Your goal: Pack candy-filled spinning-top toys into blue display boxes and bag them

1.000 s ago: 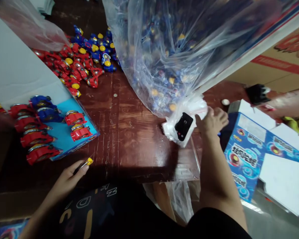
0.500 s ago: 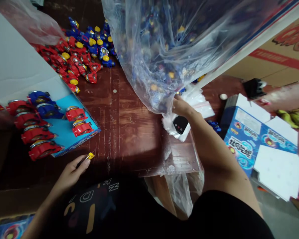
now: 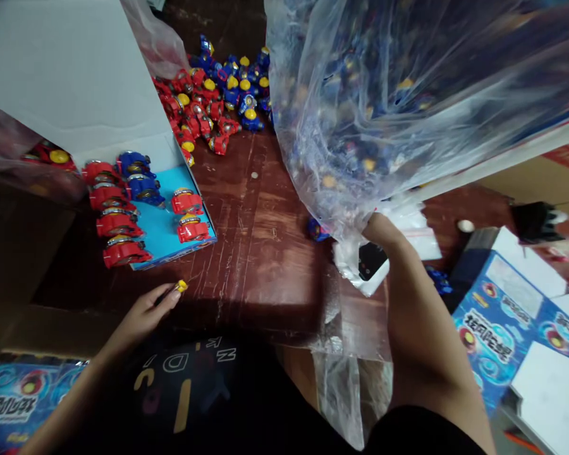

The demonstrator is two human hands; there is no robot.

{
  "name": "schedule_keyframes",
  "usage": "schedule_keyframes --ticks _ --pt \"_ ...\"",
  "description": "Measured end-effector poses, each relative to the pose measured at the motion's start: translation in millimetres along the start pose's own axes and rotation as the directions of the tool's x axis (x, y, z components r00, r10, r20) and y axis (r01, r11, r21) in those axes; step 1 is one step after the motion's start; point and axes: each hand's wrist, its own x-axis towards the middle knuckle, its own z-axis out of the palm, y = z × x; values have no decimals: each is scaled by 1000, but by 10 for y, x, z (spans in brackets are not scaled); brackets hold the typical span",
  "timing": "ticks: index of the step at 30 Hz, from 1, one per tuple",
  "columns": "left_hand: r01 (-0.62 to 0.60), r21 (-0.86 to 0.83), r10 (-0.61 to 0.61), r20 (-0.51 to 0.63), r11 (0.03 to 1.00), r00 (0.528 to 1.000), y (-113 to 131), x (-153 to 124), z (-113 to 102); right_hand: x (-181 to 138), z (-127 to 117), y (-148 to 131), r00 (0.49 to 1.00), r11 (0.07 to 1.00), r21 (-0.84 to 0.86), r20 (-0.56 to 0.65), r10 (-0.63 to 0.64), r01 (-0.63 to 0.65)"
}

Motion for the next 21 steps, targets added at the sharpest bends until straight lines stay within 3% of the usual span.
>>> schedule_keyframes --ticks 4,6,8,10,11,12,14,17,19,21 --pt "-4 9 4 -21 1000 1000 -88 -36 -44 -233 -239 -171 957 967 -121 -213 196 -225" --pt "22 -2 -22 -46 1000 999 -125 -56 -75 -528 -275 -316 929 956 -189 -338 152 -225" --pt "48 -18 -49 -64 999 997 -149 -67 -96 -877 -187 -509 929 948 -317 -360 -86 -36" --pt "51 -23 -52 -62 998 997 -157 -58 -96 -1149 23 -698 894 863 -419 -209 -396 284" --pt "43 -20 -44 -51 999 998 -154 -47 -88 -1217 158 -766 865 807 -428 -104 -492 407" --pt "30 -17 -30 -33 999 999 -147 -31 -75 -1229 299 -802 848 773 -421 -15 -530 475" --pt "-8 -6 8 14 1000 1000 -123 3 -37 -1096 554 -763 874 792 -399 52 -482 461" --pt "-80 11 79 65 997 995 -63 19 34 -719 758 -546 917 858 -362 -15 -398 366" --pt "-118 12 116 82 993 990 -1 -6 63 -547 759 -491 908 860 -355 -64 -414 367" --pt "-150 -4 150 102 989 983 76 -44 50 -541 684 -626 870 844 -342 -123 -477 414"
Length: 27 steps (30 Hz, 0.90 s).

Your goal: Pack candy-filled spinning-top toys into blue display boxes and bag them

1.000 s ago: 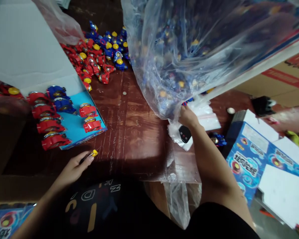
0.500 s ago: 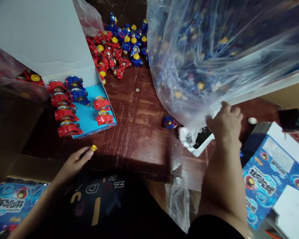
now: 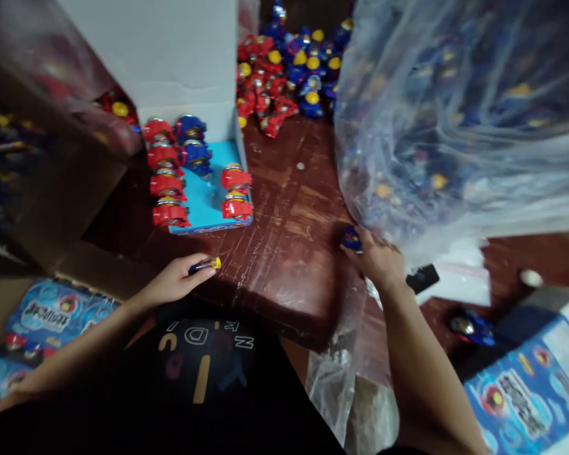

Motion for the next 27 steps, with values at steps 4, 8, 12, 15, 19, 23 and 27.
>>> schedule_keyframes --ticks 4,8,12,15,19,23,27 --pt "-71 -122 90 158 990 983 165 -40 -131 -21 -510 -739 902 770 469 -217 -374 432" --pt "36 -312 78 344 949 936 308 -63 -211 -18 -896 -1584 685 305 735 -286 -670 605" --pt "78 -423 94 370 903 924 413 -120 -235 116 -954 -1854 618 181 763 -335 -711 621" --pt "65 -440 104 350 896 931 456 -172 -283 139 -965 -1813 629 158 780 -347 -696 606" --pt "17 -364 100 299 931 949 471 -191 -372 123 -1007 -1796 628 109 819 -340 -700 564" --pt "-125 -216 182 270 968 945 483 -190 -460 125 -1025 -1859 604 88 839 -310 -734 537" --pt "-252 -76 263 234 965 936 486 -232 -494 89 -959 -1941 634 107 860 -278 -721 499"
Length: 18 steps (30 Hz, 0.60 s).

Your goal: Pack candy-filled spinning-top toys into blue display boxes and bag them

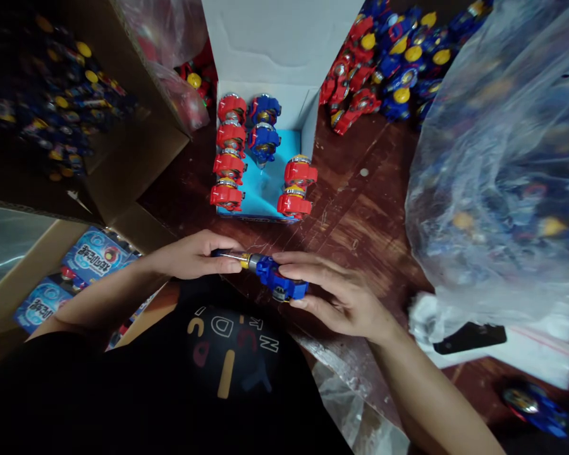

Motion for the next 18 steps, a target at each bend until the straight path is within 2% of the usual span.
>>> schedule_keyframes --ticks 2,3,5,7,8,10,12,13,15,16,18 --pt "-98 124 109 -92 987 990 -41 -23 24 -12 121 48 994 994 70 -62 93 -88" --pt "-156 226 193 -153 961 969 -76 -31 38 -21 197 77 980 978 143 -107 168 -152" --pt "-235 454 371 -237 859 898 -160 -43 55 -37 353 126 925 897 340 -151 348 -282" --pt "-258 575 473 -261 776 841 -228 -56 39 -43 466 135 874 792 484 -106 475 -372" --pt "-260 571 473 -262 779 841 -244 -67 17 -40 492 121 864 771 495 -75 498 -401" --pt "-235 460 384 -263 856 885 -236 -96 -46 -26 470 63 885 841 349 -62 462 -414" --pt "-166 284 239 -247 945 939 -193 -129 -111 -2 371 -1 936 941 35 -102 337 -335" --pt "-124 196 169 -227 973 959 -168 -143 -135 13 305 -25 962 951 -157 -109 250 -265" --pt "-64 64 74 -167 996 983 -130 -164 -150 50 174 -47 996 865 -495 -52 67 -84" --pt "-46 29 50 -129 999 990 -122 -173 -140 74 119 -47 1000 801 -598 7 -8 10" --pt "-67 42 70 -91 997 993 -124 -191 -91 134 56 -41 992 731 -671 90 -91 128"
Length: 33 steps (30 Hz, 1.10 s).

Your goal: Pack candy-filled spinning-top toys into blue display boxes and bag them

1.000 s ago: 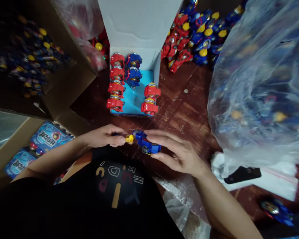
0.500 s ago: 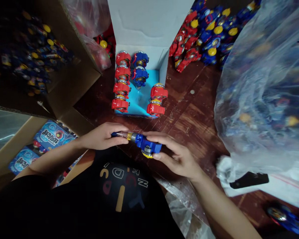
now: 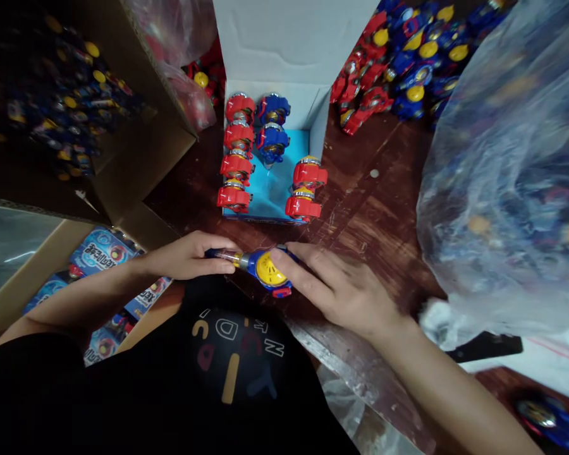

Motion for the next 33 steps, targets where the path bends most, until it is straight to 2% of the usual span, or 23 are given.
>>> schedule_keyframes --ticks 2,3,4,5,6,7,8,10,12,14,16,18,19,21,23,25,27,29,33 --pt "-129 164 149 -112 978 983 -16 -35 61 68 3 2 997 993 102 -18 69 -67" --pt "-204 308 271 -192 929 943 -27 -56 85 102 16 -16 988 971 191 -23 154 -146" --pt "-258 464 404 -248 847 880 -38 -78 100 132 34 -43 970 934 276 -14 241 -228" --pt "-280 598 518 -269 751 812 -46 -99 103 155 52 -74 951 893 342 9 308 -293" --pt "-283 680 586 -264 677 766 -50 -117 97 170 67 -104 935 860 380 37 354 -341" --pt "-281 708 604 -255 649 755 -49 -131 83 180 79 -128 922 841 394 53 383 -371" --pt "-276 692 580 -250 667 775 -41 -139 66 184 86 -146 915 832 397 54 400 -387" --pt "-263 596 478 -236 759 846 -14 -137 43 189 89 -164 915 839 391 19 402 -377" --pt "-247 555 431 -227 794 873 9 -112 55 202 80 -174 926 857 386 -19 378 -342" --pt "-272 646 515 -220 713 829 16 -72 91 234 50 -189 915 846 390 -20 403 -364" --pt "-297 782 652 -178 549 738 20 -25 99 289 -22 -199 873 796 418 -13 488 -438" --pt "-290 870 739 -118 400 664 48 43 13 374 -156 -170 847 766 440 -21 531 -469" --pt "-260 893 747 -116 366 654 76 96 -80 431 -243 -130 850 778 433 -50 525 -455" --pt "-177 911 718 -162 372 677 143 269 -358 576 -419 9 864 850 335 -163 477 -406" --pt "-117 894 659 -224 432 718 178 550 -704 760 -531 201 891 922 114 -239 386 -369" --pt "-108 857 591 -250 503 767 129 910 -1019 966 -520 387 940 932 -154 -152 306 -328" --pt "-134 819 519 -219 558 826 -9 1267 -1226 1156 -400 515 952 896 -345 26 306 -278" --pt "-177 777 473 -171 605 864 -190 1533 -1313 1294 -245 566 935 861 -446 129 330 -242" --pt "-225 727 472 -153 649 868 -444 1689 -1303 1425 -69 535 950 858 -501 197 241 -113"
